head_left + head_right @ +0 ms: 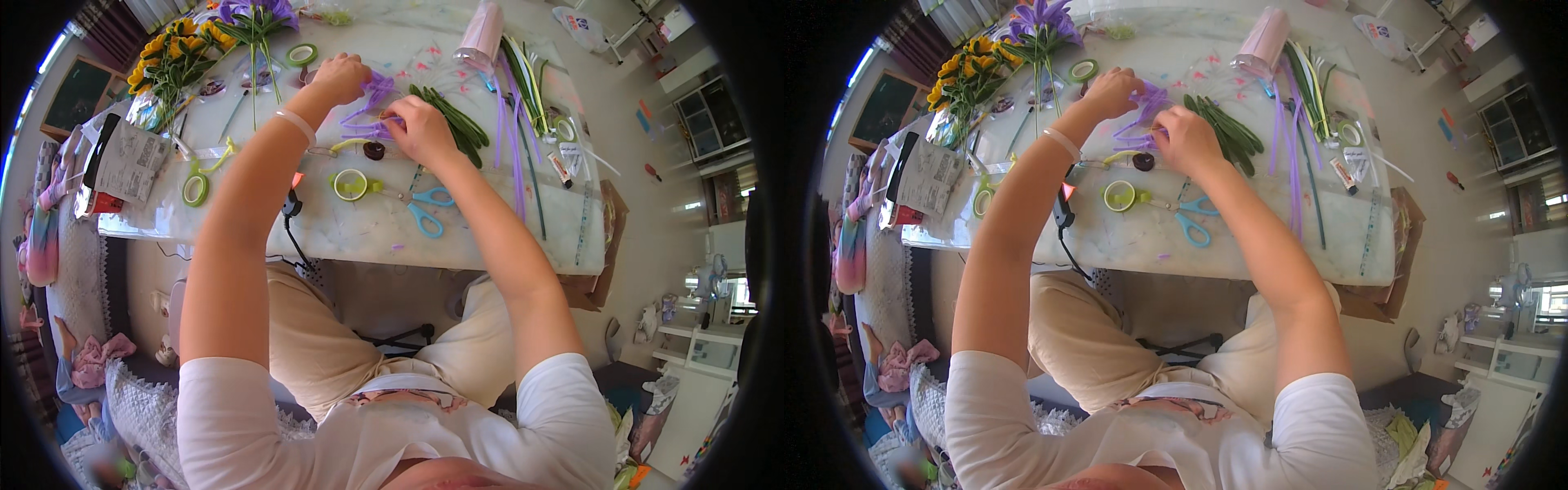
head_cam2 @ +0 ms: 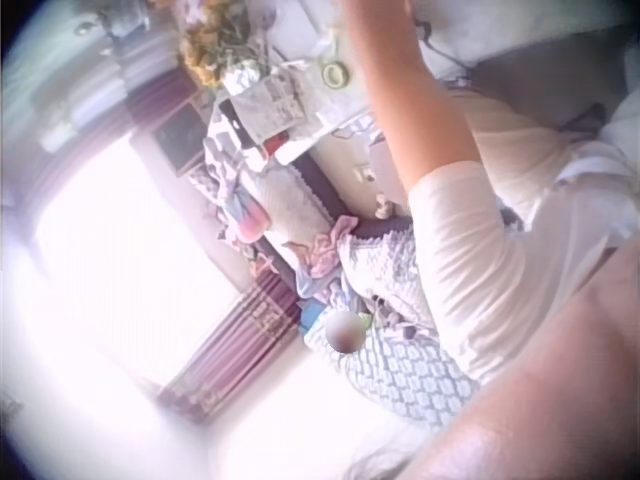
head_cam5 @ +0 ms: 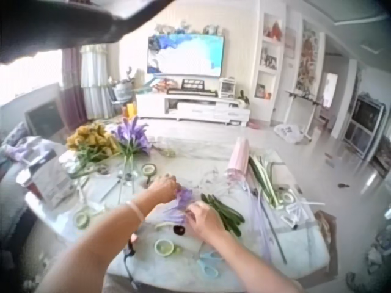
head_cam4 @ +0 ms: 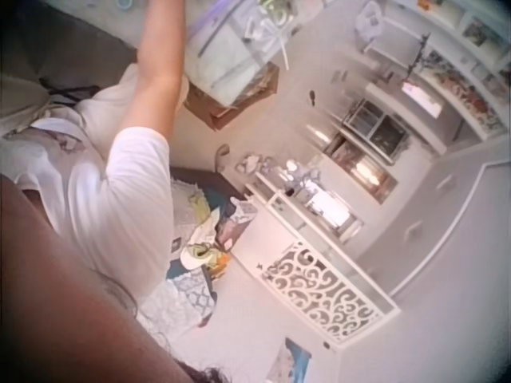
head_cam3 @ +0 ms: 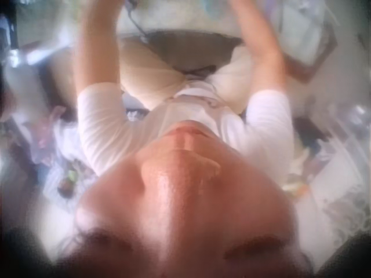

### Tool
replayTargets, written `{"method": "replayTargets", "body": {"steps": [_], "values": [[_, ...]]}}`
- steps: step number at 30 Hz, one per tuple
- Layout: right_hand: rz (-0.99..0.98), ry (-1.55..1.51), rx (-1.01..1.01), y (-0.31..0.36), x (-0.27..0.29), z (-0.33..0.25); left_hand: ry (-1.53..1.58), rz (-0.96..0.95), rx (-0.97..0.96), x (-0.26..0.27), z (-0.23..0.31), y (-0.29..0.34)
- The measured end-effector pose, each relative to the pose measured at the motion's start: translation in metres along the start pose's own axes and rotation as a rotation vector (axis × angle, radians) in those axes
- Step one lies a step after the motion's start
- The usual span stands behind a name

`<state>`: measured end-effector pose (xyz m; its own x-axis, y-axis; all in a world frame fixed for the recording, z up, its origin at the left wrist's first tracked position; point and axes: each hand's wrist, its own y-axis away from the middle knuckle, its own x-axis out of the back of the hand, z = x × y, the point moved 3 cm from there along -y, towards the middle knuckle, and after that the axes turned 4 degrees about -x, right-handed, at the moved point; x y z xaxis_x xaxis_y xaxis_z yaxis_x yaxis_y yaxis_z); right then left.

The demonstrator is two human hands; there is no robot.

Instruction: The person assembles artificial flowers using pipe cleaners, a hot glue gun, and wire stems. They wrap green tape around a stem, attach purple pipe cleaner petals to a wire, and secure the components with hot glue.

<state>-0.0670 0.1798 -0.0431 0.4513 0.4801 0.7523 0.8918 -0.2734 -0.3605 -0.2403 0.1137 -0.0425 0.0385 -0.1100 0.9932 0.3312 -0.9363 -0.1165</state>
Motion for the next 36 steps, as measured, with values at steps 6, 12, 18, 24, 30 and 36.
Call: {"method": "replayTargets", "body": {"steps": [6,12,18,24,30,36], "values": [[0.328,-0.057,0.065,-0.008,0.026,0.007,-0.014,0.240,-0.295,0.046,0.023,0.020],[0.062,-0.449,-0.126,0.009,0.060,-0.038,-0.136,0.466,-0.533,0.106,0.092,0.066],[0.030,-0.853,-0.188,0.049,0.101,-0.053,0.131,0.934,-0.248,0.153,0.100,0.114],[-0.183,-1.251,-0.335,0.089,0.094,-0.065,1.578,0.397,0.031,0.087,0.125,0.141],[-0.120,-0.830,-0.193,0.100,0.082,-0.067,1.503,0.379,0.080,0.081,0.136,0.152],[-0.181,-0.939,-0.304,0.103,0.077,-0.061,1.549,0.347,0.081,0.072,0.133,0.153]]}}
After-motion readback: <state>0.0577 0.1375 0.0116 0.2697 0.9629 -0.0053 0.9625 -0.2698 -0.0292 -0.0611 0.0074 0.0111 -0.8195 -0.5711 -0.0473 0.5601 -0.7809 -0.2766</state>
